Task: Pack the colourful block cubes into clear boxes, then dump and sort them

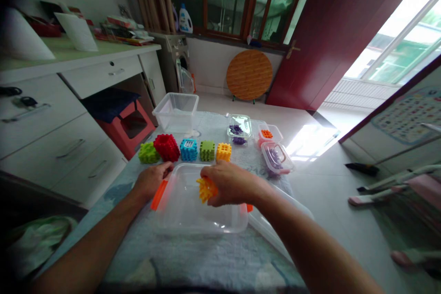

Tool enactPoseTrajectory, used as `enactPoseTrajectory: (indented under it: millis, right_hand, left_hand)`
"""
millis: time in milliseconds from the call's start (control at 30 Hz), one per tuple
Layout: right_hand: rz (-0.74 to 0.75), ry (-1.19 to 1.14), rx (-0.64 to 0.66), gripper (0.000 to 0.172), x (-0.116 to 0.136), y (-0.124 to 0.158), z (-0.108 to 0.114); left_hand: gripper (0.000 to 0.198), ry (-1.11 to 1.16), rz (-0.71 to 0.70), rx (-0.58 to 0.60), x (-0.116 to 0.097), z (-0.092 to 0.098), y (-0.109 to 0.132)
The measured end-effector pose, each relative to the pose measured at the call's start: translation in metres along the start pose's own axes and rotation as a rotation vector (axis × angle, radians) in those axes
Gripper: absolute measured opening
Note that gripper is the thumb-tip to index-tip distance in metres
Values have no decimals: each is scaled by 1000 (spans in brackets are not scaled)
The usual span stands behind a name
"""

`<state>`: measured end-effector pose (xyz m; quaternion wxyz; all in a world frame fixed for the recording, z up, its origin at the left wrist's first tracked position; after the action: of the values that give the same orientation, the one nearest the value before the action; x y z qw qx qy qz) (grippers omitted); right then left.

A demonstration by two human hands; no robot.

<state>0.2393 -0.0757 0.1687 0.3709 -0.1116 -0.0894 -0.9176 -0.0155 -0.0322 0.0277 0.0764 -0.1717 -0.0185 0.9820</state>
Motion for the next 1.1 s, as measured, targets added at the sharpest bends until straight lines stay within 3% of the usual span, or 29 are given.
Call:
enactPoseTrajectory:
  millis: [100, 200, 467, 700, 867, 1000, 1100]
  right_hand:
    - [0, 126, 109, 36, 4, -2, -27]
    - [-49, 271, 136, 33, 3, -6, -47]
    - [-45, 392, 146, 18, 7, -9, -68]
    - [-60, 377, 166, 16, 9, -10, -68]
    - [-53, 297, 177, 25, 3, -4, -50]
    - [23, 155, 150, 27, 0, -1, -28]
    - [138, 104, 130, 31, 2, -2, -25]
  left_hand:
    - [19, -8, -8, -5, -1, 0, 0]
    - [19, -7, -5, -2, -1, 0, 1]
    - [20, -1, -9, 6, -1, 1, 0]
    - [20, 10, -12, 8, -2, 3, 1]
    - [20, 9, -14, 6, -2, 3, 1]
    - [20, -3, -11, 0, -3, 3, 0]
    - [20, -6, -2, 7, -4, 3, 0]
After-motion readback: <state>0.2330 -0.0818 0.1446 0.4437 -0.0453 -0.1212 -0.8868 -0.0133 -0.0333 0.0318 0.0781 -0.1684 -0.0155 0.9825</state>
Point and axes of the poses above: each hand's wrist, its own y-axis away from the middle knuckle, its own z-axis out of the back of the hand, x = y × z, the point moved 1 cm from there along -y, towards the middle knuckle, and after that the axes turned 6 degrees about -x, right-handed, at the moved point
